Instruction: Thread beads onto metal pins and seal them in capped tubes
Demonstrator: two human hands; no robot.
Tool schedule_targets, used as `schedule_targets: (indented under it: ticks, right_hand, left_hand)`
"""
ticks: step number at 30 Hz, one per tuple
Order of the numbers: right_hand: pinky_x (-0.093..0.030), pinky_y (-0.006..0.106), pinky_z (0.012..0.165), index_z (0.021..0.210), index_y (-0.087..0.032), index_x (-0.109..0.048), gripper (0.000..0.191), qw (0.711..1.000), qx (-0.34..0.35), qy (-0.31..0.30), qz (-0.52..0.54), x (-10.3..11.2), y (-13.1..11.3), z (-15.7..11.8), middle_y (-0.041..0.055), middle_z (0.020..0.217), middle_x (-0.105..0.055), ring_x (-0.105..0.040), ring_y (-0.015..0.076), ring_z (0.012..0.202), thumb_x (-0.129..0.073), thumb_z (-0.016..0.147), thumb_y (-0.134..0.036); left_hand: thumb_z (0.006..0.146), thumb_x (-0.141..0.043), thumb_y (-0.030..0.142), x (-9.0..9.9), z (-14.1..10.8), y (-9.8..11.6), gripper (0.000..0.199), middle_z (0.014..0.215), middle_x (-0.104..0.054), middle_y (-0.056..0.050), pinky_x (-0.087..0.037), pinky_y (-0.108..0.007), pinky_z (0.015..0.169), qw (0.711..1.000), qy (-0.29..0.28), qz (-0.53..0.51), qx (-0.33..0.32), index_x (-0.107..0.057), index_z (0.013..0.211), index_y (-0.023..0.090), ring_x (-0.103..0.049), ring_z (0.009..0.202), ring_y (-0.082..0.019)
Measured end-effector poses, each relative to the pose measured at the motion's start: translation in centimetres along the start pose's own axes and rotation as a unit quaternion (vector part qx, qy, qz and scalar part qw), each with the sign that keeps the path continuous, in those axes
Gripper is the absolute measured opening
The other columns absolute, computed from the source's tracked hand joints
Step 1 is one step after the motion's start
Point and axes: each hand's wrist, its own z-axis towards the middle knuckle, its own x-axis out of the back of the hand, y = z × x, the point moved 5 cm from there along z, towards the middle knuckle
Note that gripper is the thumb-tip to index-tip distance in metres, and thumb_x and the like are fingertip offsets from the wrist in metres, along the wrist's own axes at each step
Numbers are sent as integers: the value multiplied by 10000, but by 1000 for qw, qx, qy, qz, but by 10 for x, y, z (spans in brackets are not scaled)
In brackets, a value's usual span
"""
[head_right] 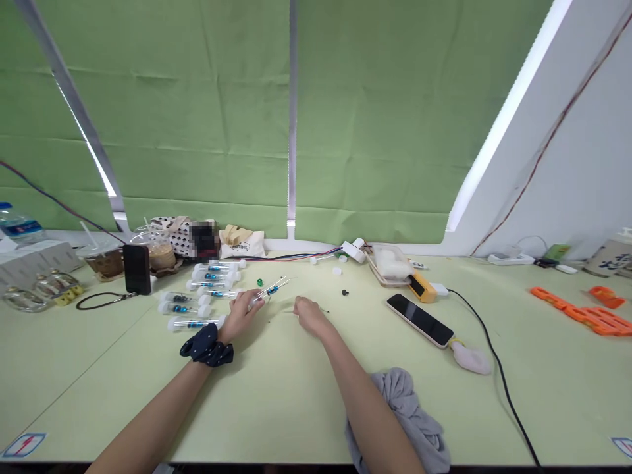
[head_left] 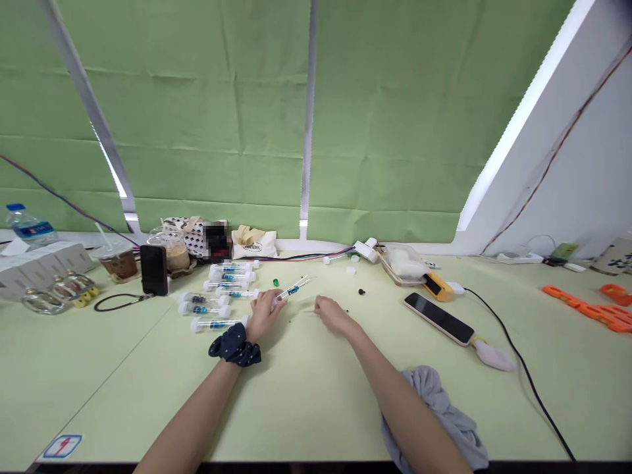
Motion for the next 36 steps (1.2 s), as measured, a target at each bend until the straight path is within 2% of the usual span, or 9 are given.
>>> schedule_targets:
  ticks: [5, 7, 15, 19, 27, 30, 33, 35, 36]
  right_hand:
    - [-371, 287, 636, 799, -207, -586, 173, 962, 17, 235, 138, 50, 11, 1, 9, 722, -532, -468, 140, 592, -418, 798, -166]
    - [-392, 306, 654, 826, -207, -612, 210, 949, 40, 272, 154, 63, 10, -2, 22, 767, -538, -467, 135, 561, -406, 803, -178]
    - [-423, 316, 715, 831, -215, -653, 212, 957, 114, 229, 135, 61, -10, -6, 54, 832, -569, -543, 176, 757, -442, 818, -202]
    - [-424, 291, 649, 849, -211, -604, 118, 949, 80, 228, 201, 57, -9, -3, 20, 774, -619, -563, 164, 716, -560, 744, -242]
    - [-450, 272, 602, 797, -178, -600, 247, 875, 40, 222, 428, 54, -6, 3, 56, 786, -664, -590, 157, 700, -612, 713, -411]
    - [-457, 260, 578, 815, -168, -603, 328, 850, 5, 290, 439, 59, 12, 2, 81, 870, -653, -568, 139, 686, -526, 760, -482]
    - [-438, 247, 527, 834, -154, -590, 369, 839, -91, 368, 391, 64, 49, 0, 95, 857, -641, -557, 137, 643, -441, 790, -488]
    - [-447, 267, 546, 888, -141, -575, 367, 853, -158, 385, 315, 68, 76, 1, 113, 867, -628, -569, 154, 660, -380, 810, -443]
    - [-457, 286, 579, 923, -136, -569, 368, 878, -161, 370, 258, 71, 84, 4, 122, 881, -620, -577, 169, 695, -355, 817, -415]
  left_hand:
    - [860, -425, 404, -5, -1, -2, 280, 1023, -612, -47, -297, -390, 849, 1000, -7, 23, -16, -543, 1060, 247, -473, 1020, -266]
    - [864, -419, 406, -7, -1, -3, 288, 1017, -611, -49, -297, -385, 847, 999, -13, 34, -22, -539, 1072, 247, -472, 1017, -262]
    - [872, -418, 401, -12, -5, 9, 305, 1089, -585, -52, -281, -388, 877, 996, -60, 40, -49, -522, 1109, 240, -445, 1049, -249]
    - [878, -404, 406, -16, -10, 18, 307, 1107, -579, -40, -270, -392, 902, 993, -93, 8, -65, -513, 1120, 250, -448, 1056, -240]
    - [870, -399, 433, -19, -12, 25, 345, 1041, -598, -34, -282, -390, 952, 990, -105, -88, -28, -507, 1153, 268, -480, 1033, -225]
    - [848, -434, 454, -17, -12, 25, 351, 1008, -600, -44, -315, -392, 944, 986, -88, -140, -2, -539, 1122, 261, -501, 1010, -232]
    - [827, -467, 472, -14, -12, 25, 346, 993, -601, -47, -361, -375, 908, 980, -60, -190, 27, -567, 1076, 254, -517, 999, -237]
    - [821, -474, 479, -11, -12, 26, 343, 975, -603, -44, -375, -365, 895, 977, -46, -206, 40, -577, 1054, 249, -524, 988, -233]
    - [819, -477, 480, -10, -12, 26, 343, 967, -604, -43, -378, -361, 891, 976, -41, -210, 45, -579, 1048, 246, -526, 985, -231]
